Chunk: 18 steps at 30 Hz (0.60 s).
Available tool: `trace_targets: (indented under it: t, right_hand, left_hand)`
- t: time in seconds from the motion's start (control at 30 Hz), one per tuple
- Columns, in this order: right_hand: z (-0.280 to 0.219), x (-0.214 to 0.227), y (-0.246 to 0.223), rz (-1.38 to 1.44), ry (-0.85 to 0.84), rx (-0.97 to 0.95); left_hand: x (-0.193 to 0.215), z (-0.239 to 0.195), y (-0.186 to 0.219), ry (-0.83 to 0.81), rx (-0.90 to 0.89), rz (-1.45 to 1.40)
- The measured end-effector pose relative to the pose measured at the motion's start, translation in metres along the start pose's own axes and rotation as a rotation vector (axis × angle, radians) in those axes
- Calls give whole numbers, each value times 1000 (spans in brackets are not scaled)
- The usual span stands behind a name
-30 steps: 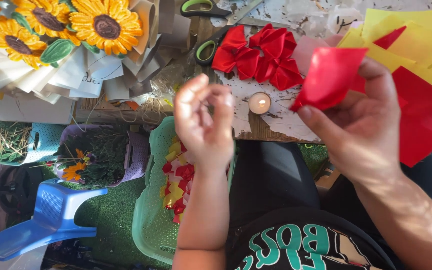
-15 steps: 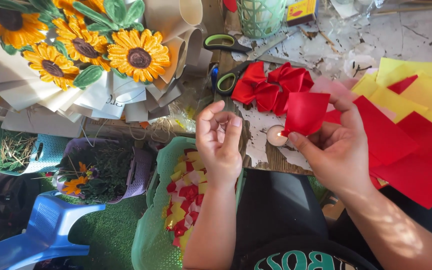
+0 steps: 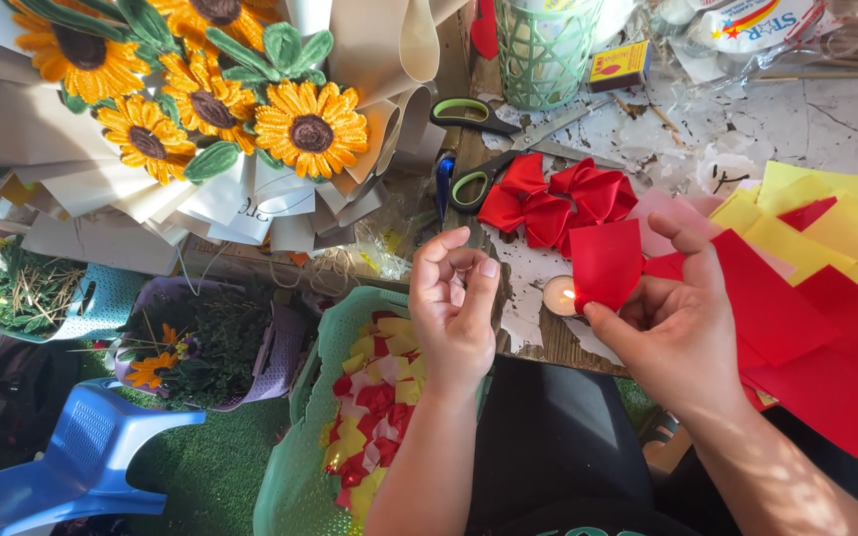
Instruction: The person is creating artificial flower petals by folding small pieces of ribbon and heat-sealing the edges over a small candle flame.
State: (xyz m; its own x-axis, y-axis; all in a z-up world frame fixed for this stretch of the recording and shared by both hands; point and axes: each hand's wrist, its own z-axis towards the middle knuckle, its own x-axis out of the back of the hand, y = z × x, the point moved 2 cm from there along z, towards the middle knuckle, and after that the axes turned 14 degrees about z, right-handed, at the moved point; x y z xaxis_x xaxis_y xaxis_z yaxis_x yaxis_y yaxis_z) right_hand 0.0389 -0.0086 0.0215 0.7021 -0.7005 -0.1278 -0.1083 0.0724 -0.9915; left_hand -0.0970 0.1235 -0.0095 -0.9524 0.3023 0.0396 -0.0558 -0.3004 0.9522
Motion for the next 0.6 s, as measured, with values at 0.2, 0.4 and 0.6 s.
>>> trace_targets:
  t: [0.2,0.4,0.6]
  right_hand:
    - [0,-2,0,5,10,1]
    - [-5,-1,1,68,36,62]
    - [-9,14,13,194,83,159]
  left_hand:
    - [-2,1,-4,-4,-45,23]
    - [-2,1,-4,1,-56,41]
    - [-6,-1,-6,12,-221,39]
